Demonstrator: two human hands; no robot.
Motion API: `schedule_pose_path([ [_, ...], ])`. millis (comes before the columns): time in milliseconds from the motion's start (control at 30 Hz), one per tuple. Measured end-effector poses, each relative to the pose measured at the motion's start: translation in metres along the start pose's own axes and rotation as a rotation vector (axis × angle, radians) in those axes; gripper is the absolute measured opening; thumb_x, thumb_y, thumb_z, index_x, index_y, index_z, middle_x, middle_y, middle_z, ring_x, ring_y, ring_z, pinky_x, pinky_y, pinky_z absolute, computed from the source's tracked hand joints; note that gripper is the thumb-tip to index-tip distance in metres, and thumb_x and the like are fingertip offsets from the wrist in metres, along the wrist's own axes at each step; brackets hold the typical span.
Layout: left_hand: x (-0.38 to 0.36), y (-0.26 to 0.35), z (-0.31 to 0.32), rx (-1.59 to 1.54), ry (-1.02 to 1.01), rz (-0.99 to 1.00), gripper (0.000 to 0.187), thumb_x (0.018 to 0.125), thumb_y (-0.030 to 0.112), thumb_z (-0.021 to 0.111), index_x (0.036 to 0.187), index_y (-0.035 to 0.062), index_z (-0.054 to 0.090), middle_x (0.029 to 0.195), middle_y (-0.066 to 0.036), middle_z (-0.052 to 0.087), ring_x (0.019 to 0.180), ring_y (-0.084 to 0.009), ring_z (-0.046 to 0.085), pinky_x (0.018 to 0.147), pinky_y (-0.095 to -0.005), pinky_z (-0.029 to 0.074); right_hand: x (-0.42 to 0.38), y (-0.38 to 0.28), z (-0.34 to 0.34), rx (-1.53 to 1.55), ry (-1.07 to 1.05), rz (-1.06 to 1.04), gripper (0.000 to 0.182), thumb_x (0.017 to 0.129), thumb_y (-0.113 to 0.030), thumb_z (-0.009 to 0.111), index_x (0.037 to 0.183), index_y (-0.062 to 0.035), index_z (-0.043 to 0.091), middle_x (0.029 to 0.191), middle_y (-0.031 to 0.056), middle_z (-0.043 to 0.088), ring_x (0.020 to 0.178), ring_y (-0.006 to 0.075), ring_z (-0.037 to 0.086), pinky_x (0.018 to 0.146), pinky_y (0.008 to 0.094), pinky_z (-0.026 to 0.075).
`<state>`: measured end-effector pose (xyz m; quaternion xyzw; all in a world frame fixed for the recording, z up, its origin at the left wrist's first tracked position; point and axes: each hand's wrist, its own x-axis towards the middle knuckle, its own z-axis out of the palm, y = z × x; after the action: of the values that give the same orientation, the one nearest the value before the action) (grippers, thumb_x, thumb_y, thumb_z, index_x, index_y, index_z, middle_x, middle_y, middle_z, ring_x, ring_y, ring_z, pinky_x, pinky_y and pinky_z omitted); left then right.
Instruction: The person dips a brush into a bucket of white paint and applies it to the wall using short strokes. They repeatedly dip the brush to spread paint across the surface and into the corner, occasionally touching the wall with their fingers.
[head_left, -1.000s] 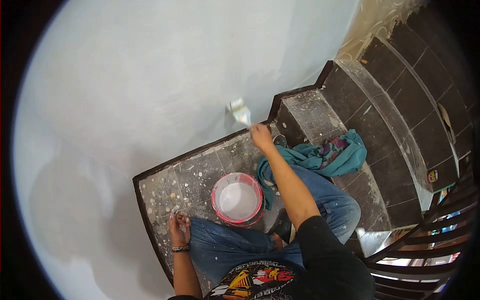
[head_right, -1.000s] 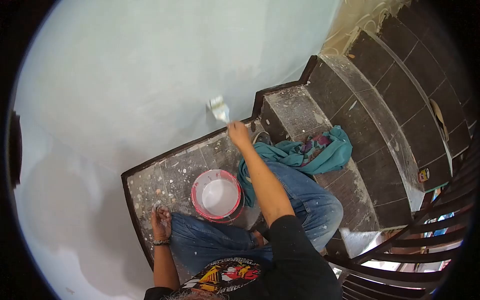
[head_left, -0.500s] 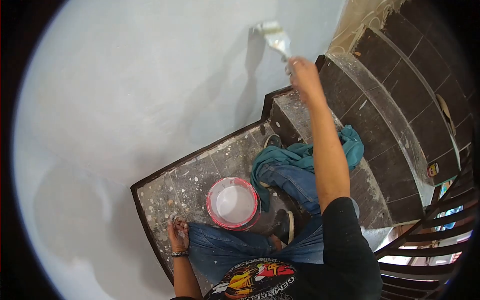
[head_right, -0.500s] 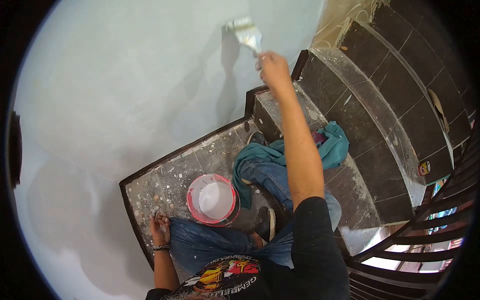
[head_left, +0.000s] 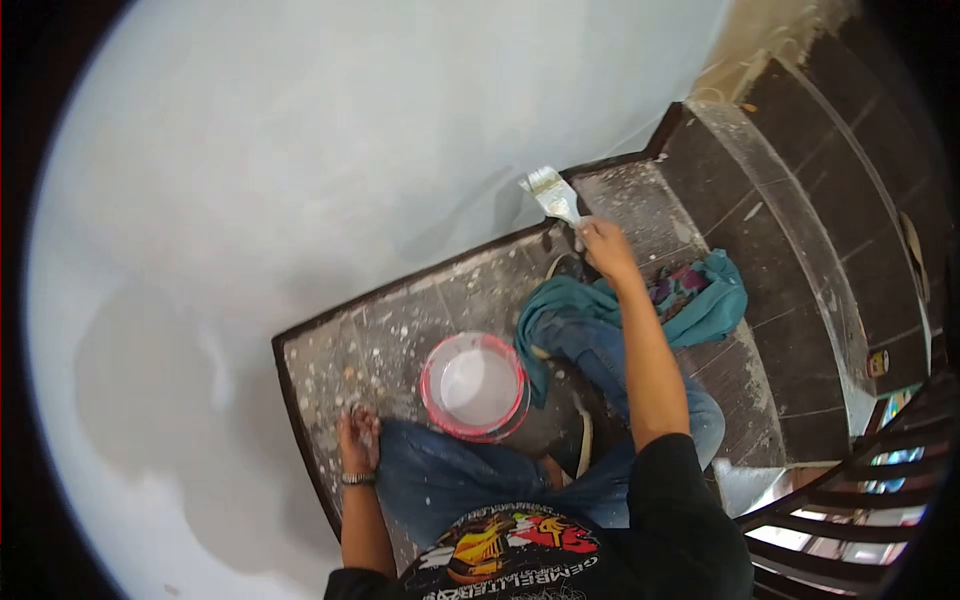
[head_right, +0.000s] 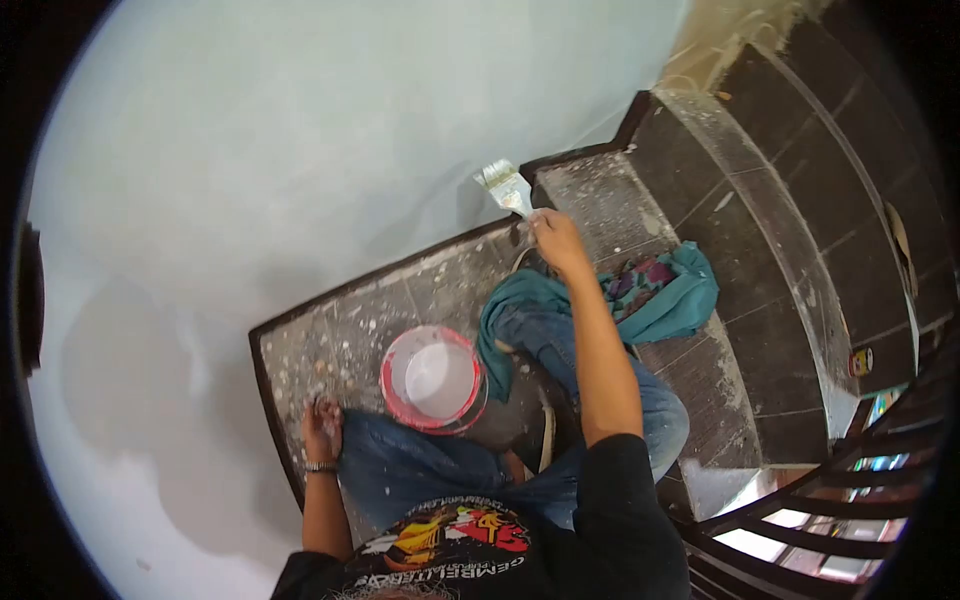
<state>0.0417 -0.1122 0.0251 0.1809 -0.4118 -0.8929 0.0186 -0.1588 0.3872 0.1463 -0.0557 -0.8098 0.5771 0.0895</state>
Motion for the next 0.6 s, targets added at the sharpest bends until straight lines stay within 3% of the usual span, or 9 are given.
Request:
schedule_pose_path([
  [67,-0.001,-0.002,-0.003,-0.003,0.121,-0.043,0.035,0.094,0.042,0.051,0.104,0.0094,0.06,0.094,-0.007,0.063,0.088,-0.0193,0.059,0.066,-0.0278,0.045,-0.045,-0.044,-0.002,-0.081,-0.217,0.058,0.022,0.093,-0.021,0.049,0.084,-0.0043,0.061,0.064,0.001,0.052,0.052,0.0073,0.046,0.045,0.0264,0.036],
  [167,0.005,-0.005,-0.019,0.008,-0.052,-0.04,0.037,0.095,0.042,0.049,0.107,0.0085,0.06,0.094,-0.008,0.063,0.082,-0.0179,0.058,0.066,-0.0275,0.045,-0.09,-0.083,0.016,-0.353,-0.509,-0.181,0.023,0.086,-0.023,0.057,0.091,-0.0018,0.065,0.07,0.0103,0.063,0.064,0.0235,0.059,0.06,0.0371,0.046],
  [267,0.001,0.004,0.001,0.056,-0.142,-0.001,0.041,0.096,0.042,0.047,0.111,0.0061,0.058,0.093,-0.009,0.063,0.075,-0.0157,0.056,0.063,-0.026,0.045,-0.125,-0.101,0.048,-0.796,-0.699,-0.468,0.018,0.082,-0.018,0.06,0.092,-0.0055,0.068,0.078,0.0124,0.066,0.072,0.0269,0.065,0.062,0.04,0.049],
  [433,-0.001,0.007,0.006,0.092,-0.173,0.024,0.04,0.097,0.039,0.047,0.115,0.0041,0.053,0.09,-0.01,0.063,0.071,-0.0146,0.057,0.059,-0.0245,0.045,-0.151,-0.047,0.137,-1.282,-0.794,-0.529,0.014,0.075,-0.015,0.061,0.082,-0.0096,0.072,0.088,0.0118,0.069,0.083,0.0243,0.068,0.065,0.04,0.052],
  [600,-0.004,0.008,0.008,0.09,-0.19,0.068,0.03,0.096,0.031,0.05,0.111,0.0052,0.05,0.088,-0.012,0.063,0.07,-0.0161,0.06,0.056,-0.0251,0.047,-0.164,0.002,0.183,-1.327,-0.746,-0.604,0.014,0.075,-0.016,0.06,0.079,-0.0102,0.072,0.086,0.0098,0.068,0.081,0.0247,0.067,0.063,0.0366,0.052],
])
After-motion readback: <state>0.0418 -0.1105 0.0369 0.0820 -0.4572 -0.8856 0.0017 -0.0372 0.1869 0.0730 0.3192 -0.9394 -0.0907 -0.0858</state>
